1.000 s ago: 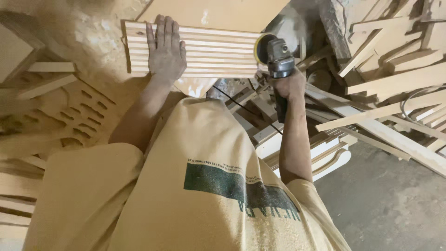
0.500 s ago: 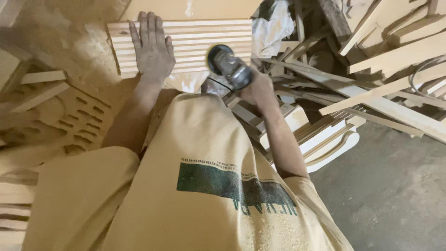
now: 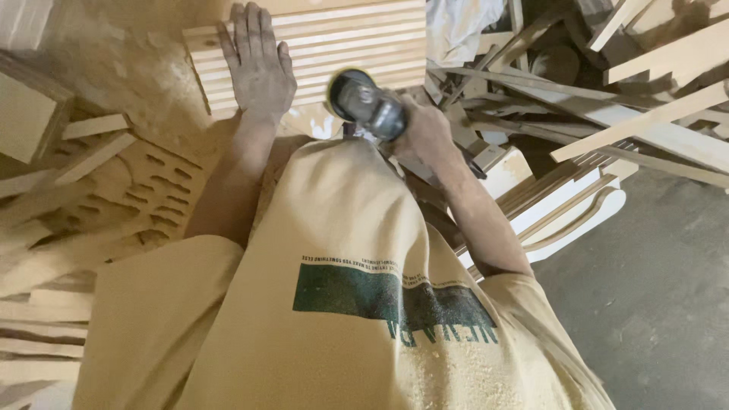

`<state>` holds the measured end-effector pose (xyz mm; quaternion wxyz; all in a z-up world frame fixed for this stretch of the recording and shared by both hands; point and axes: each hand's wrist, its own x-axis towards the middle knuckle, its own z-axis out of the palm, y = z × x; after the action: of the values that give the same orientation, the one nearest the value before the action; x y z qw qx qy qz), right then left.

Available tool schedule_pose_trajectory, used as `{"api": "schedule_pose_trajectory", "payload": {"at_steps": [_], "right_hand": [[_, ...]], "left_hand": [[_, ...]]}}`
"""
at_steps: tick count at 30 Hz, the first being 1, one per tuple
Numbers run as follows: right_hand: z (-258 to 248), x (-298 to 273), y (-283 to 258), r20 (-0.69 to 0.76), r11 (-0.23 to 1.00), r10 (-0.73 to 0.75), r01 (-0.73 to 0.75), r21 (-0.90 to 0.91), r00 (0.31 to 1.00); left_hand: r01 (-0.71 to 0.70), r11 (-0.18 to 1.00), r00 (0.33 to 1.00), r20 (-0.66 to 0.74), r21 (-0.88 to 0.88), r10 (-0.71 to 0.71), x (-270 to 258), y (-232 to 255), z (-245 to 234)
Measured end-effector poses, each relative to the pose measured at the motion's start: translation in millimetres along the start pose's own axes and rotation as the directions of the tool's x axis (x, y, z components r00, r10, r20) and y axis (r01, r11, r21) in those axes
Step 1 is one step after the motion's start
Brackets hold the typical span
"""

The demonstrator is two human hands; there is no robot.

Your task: The person sands a piece of wood with an angle grinder, moving it across the surface while holding the wood steady by hand.

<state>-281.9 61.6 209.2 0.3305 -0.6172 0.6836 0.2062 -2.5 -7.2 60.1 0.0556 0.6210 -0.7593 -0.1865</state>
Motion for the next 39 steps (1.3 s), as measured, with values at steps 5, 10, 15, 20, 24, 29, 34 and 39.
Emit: {"api": "schedule_pose_trajectory", "payload": {"at_steps": [5, 10, 15, 20, 24, 29, 34, 39], "right_hand": [[-3, -16, 83, -0.116, 0.935, 0.253, -0.212, 0.286, 0.960], [14, -3, 38, -0.050, 0.899, 0.363, -0.335, 0.282, 0.931], [56, -22, 48, -0.263, 0.969, 0.022, 0.044, 0.243, 0.965], [8, -43, 84, -0.029, 0.798, 0.434, -0.369, 0.477, 0.901], [29, -25, 102, -0.160, 0.765, 0.522, -0.377, 0.522, 0.838], [24, -13, 95, -0.112, 0.829, 0.412, -0.321, 0.458, 0.904], [-21, 23, 107, 0.013, 0.788, 0.464, -0.420, 0.450, 0.886], [-50, 46, 42, -0.129, 0.894, 0.362, -0.304, 0.330, 0.923]], "left_hand": [[0.026, 0.999, 0.999, 0.025, 0.032, -0.027, 2, -1, 6], [0.005, 0.987, 1.000, -0.018, 0.159, -0.002, -2, 0, -9], [-0.038, 0.993, 0.985, -0.160, 0.112, 0.056, -2, -4, 8], [-0.060, 0.993, 0.985, -0.154, 0.104, 0.075, -2, -8, 14], [-0.091, 0.990, 0.975, -0.193, 0.109, 0.111, -4, -7, 6], [-0.075, 0.993, 0.978, -0.188, 0.096, 0.092, -2, -7, 10], [-0.097, 0.983, 0.948, -0.286, 0.154, 0.138, -5, -5, 11], [-0.091, 0.981, 0.952, -0.272, 0.173, 0.137, -2, -6, 10]]}}
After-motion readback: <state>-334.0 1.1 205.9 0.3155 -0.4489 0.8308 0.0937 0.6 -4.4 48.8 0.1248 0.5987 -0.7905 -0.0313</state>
